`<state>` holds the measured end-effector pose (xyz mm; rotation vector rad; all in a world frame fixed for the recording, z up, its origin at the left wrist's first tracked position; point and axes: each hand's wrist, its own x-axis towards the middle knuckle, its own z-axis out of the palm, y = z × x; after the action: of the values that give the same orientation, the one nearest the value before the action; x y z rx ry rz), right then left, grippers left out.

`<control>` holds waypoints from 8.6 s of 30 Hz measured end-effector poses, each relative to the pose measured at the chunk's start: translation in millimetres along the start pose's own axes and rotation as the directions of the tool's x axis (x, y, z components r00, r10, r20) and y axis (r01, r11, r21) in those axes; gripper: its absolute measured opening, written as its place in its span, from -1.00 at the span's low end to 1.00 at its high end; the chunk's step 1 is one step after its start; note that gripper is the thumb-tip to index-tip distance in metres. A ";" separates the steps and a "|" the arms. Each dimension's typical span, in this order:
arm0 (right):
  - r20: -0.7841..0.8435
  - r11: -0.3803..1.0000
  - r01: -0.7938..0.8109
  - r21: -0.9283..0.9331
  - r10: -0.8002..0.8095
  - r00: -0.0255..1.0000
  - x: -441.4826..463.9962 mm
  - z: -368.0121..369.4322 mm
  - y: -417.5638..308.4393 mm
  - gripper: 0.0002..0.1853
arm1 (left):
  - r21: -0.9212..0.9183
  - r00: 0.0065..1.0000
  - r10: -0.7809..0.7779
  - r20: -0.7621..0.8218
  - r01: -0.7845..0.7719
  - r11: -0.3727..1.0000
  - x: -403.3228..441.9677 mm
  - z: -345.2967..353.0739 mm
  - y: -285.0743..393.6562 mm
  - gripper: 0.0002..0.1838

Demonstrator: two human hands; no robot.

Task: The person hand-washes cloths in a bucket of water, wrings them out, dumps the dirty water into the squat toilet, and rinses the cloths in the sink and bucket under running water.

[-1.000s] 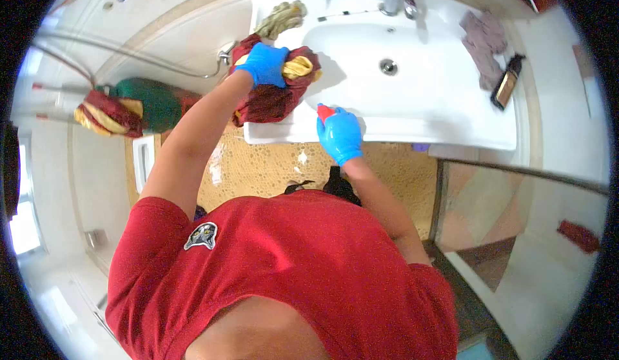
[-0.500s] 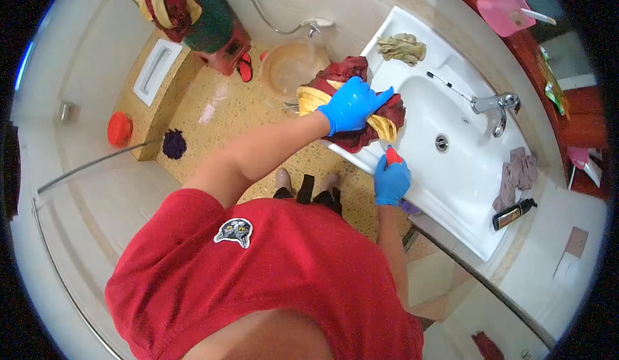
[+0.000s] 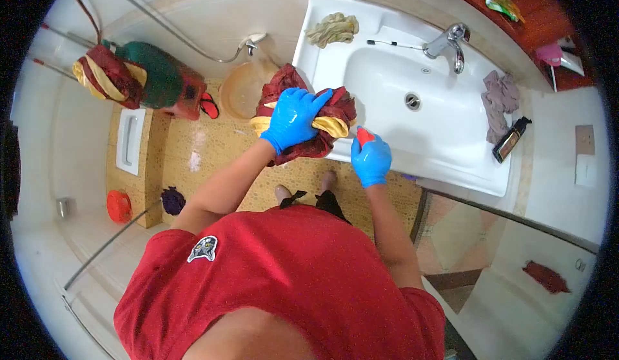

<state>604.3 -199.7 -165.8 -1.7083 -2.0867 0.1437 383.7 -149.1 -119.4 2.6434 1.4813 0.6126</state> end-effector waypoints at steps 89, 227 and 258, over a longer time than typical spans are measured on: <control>-0.058 1.000 -0.026 -0.002 0.026 0.998 -4.2 0.9 10.3 -0.77 | 0.026 1.000 0.024 0.014 -0.024 0.999 14.3 3.9 6.2 -0.24; -0.058 0.974 0.022 -0.226 -0.036 0.998 -5.8 22.5 6.2 -0.64 | -0.104 0.999 0.009 -0.051 -0.014 0.994 -8.8 11.2 -14.1 -0.41; 0.007 0.962 -0.068 -0.266 0.073 0.997 -9.6 17.8 7.7 -0.70 | -0.042 0.997 0.048 -0.059 -0.050 0.998 1.0 18.6 -13.6 -0.42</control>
<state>605.7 -203.7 -187.0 -1.9424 -2.1367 -0.1068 379.9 -138.3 -139.4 2.6583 1.4044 0.7227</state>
